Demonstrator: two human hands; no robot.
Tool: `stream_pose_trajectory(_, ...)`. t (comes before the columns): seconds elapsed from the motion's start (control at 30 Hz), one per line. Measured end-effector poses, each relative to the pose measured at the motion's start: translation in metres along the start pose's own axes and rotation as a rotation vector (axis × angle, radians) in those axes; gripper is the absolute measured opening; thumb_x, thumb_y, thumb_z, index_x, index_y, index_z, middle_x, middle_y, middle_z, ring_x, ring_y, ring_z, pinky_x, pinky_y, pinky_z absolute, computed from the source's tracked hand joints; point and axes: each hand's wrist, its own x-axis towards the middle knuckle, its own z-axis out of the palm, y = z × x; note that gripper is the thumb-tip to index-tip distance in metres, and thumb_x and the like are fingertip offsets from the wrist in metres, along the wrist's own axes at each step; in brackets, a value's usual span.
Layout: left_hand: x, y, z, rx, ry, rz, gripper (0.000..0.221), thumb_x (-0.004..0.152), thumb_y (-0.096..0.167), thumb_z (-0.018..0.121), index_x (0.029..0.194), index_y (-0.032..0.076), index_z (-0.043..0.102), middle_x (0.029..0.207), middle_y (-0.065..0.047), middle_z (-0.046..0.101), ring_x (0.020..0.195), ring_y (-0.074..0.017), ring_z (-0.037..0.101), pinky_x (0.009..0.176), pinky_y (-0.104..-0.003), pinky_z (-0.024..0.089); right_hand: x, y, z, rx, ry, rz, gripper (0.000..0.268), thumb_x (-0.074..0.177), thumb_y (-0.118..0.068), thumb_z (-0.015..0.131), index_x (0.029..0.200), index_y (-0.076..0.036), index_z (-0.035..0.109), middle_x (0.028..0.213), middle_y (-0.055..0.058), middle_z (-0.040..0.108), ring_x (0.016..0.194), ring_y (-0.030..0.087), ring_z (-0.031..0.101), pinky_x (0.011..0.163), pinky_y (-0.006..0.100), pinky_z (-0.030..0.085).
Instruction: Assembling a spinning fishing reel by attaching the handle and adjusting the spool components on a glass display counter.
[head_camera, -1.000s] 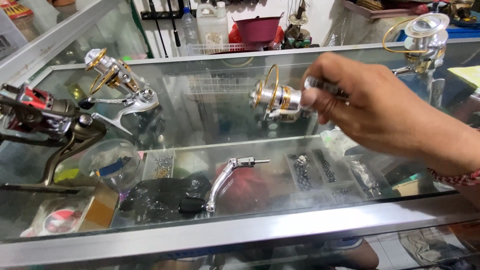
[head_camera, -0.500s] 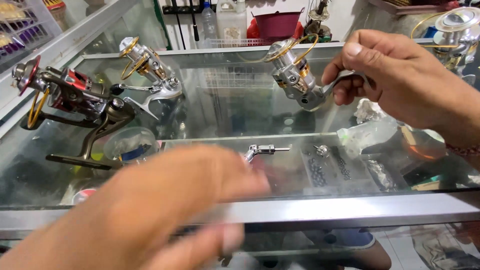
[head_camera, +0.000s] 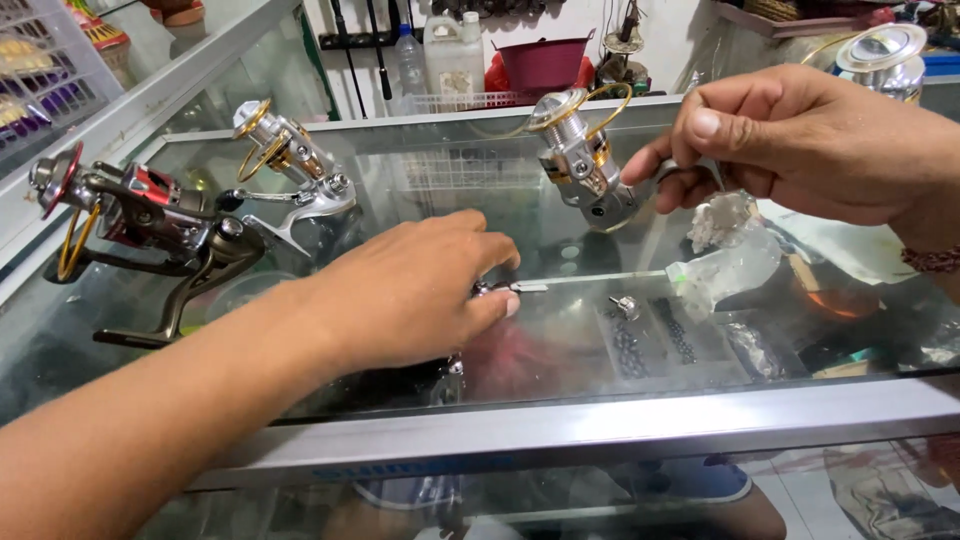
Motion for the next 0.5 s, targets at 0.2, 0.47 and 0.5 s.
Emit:
stream_pose_trajectory(0.2, 0.023, 0.008, -0.014, 0.016, -0.11, -0.097, 0.02, 0.1, 0.033, 0.055, 0.109, 0.017, 0.065, 0.103, -0.009, 0.073, 0.094, -0.0327, 0.066, 0.072, -0.048, 0.049, 0.001, 0.008, -0.021, -0.123, -0.074, -0.037, 0.038, 0.103, -0.02, 0.05, 0.089, 0.007, 0.073, 0.112, 0.022, 0.088, 0.115, 0.028, 0.081, 0.088, 0.038, 0.059)
stream_pose_trajectory(0.47, 0.035, 0.011, -0.014, -0.323, 0.017, -0.168, 0.026, 0.1, 0.035, 0.064, 0.087, 0.014, 0.076, 0.069, 0.0, 0.067, 0.063, -0.0137, 0.055, 0.065, -0.034, 0.044, 0.006, 0.02, -0.008, -0.038, -0.094, -0.244, 0.033, 0.104, -0.019, 0.056, 0.083, 0.003, 0.066, 0.084, 0.019, 0.075, 0.133, 0.027, 0.077, 0.072, 0.031, 0.054)
stream_pose_trajectory(0.5, 0.035, 0.01, -0.012, -0.323, 0.013, -0.165, 0.026, 0.1, 0.035, 0.064, 0.087, 0.014, 0.076, 0.069, 0.0, 0.067, 0.063, -0.0137, 0.055, 0.065, -0.034, 0.044, 0.007, 0.02, -0.005, -0.037, -0.091, -0.24, 0.033, 0.104, -0.019, 0.056, 0.083, 0.003, 0.066, 0.084, 0.019, 0.075, 0.133, 0.027, 0.077, 0.072, 0.031, 0.054)
